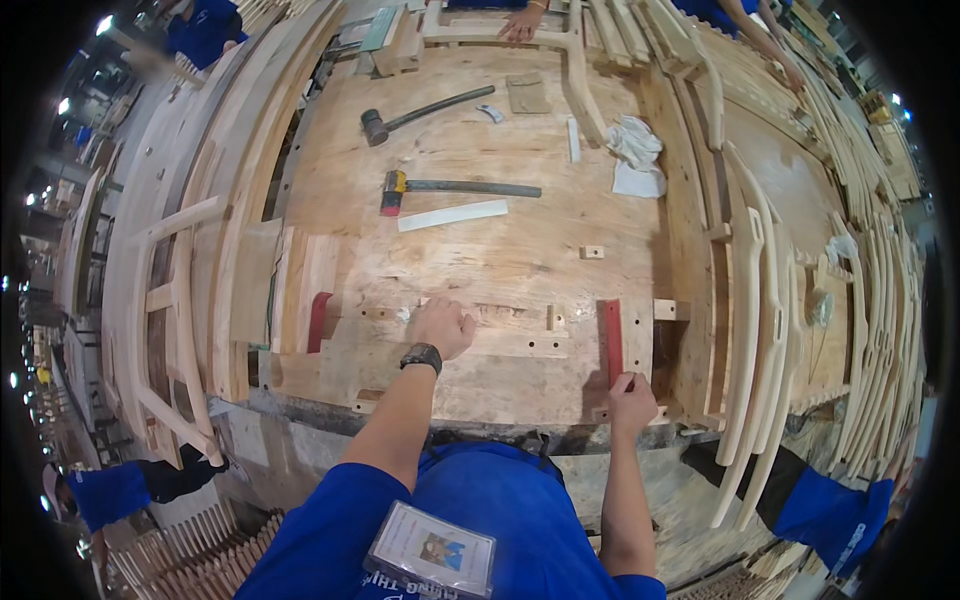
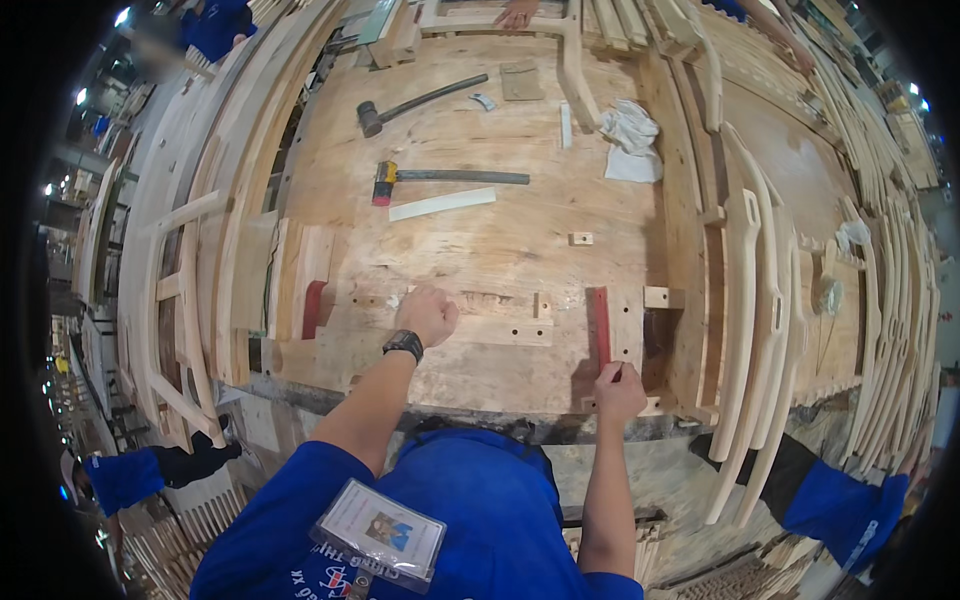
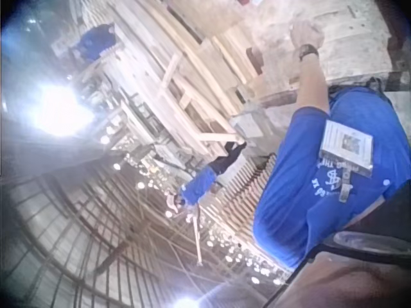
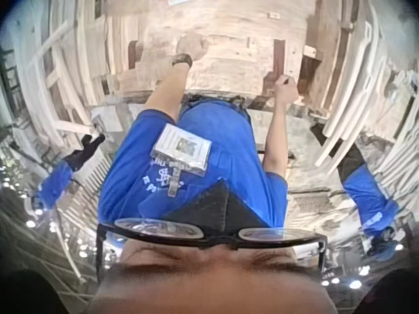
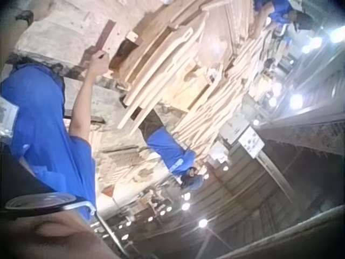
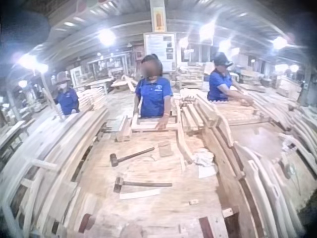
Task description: The person assembles wooden chair frames on a workbench. They pick up wooden legs and crossbars, align them, and use a rubber mallet to tap joints together. Completed frames are placed aside while the person continues assembling additional units.
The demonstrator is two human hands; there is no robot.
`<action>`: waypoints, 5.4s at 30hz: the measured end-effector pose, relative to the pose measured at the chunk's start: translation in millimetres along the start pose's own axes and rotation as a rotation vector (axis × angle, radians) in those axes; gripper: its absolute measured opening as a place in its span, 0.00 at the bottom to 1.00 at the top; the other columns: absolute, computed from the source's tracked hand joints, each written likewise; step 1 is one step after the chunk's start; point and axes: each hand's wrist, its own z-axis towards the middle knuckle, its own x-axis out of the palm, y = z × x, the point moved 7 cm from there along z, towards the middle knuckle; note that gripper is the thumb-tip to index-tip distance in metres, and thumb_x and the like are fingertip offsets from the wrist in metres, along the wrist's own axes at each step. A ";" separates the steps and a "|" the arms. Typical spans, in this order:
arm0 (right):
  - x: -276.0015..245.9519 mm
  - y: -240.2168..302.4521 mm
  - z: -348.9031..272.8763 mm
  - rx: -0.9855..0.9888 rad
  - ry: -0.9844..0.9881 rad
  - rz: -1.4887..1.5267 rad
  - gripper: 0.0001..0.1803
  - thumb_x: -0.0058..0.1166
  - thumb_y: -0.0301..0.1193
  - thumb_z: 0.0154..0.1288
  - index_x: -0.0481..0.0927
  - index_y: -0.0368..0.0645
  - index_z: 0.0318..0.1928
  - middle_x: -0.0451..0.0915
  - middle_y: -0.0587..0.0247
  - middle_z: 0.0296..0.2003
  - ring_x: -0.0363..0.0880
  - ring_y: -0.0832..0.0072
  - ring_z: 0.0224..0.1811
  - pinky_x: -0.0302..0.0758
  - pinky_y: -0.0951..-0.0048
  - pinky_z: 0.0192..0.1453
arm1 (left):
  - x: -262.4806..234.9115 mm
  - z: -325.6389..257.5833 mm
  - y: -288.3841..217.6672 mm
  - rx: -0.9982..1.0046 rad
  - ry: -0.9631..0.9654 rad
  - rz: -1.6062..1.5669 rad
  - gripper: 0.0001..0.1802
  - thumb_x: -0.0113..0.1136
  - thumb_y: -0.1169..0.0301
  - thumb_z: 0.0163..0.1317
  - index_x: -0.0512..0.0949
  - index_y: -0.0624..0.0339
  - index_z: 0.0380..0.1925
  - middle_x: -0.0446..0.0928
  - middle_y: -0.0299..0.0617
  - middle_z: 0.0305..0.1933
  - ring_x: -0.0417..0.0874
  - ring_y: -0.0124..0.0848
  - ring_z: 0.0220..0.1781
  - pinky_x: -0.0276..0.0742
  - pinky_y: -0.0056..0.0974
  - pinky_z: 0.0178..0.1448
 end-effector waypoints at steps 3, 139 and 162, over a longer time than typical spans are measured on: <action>-4.1 -0.9 -0.7 -0.005 -0.017 -0.025 0.15 0.52 0.37 0.63 0.76 0.47 0.21 0.79 0.58 0.19 0.78 0.56 0.20 0.74 0.57 0.24 | -4.8 -3.5 -5.8 -0.002 -0.027 -0.047 0.18 0.52 0.56 0.59 0.81 0.58 0.27 0.82 0.51 0.37 0.82 0.48 0.46 0.78 0.52 0.51; 149.4 314.9 133.9 0.010 0.502 1.207 0.17 0.43 0.35 0.78 0.72 0.41 0.30 0.73 0.69 0.19 0.68 0.82 0.20 0.66 0.76 0.24 | -15.5 7.3 22.2 0.000 -0.339 -0.239 0.12 0.58 0.69 0.48 0.82 0.56 0.34 0.81 0.42 0.39 0.76 0.40 0.52 0.60 0.53 0.65; 170.2 276.7 25.6 0.382 1.010 1.173 0.19 0.48 0.38 0.76 0.72 0.40 0.27 0.74 0.66 0.17 0.68 0.82 0.13 0.63 0.77 0.14 | -28.6 1.6 10.0 0.070 -0.408 -0.136 0.06 0.59 0.69 0.49 0.82 0.54 0.26 0.83 0.41 0.34 0.77 0.39 0.50 0.59 0.51 0.64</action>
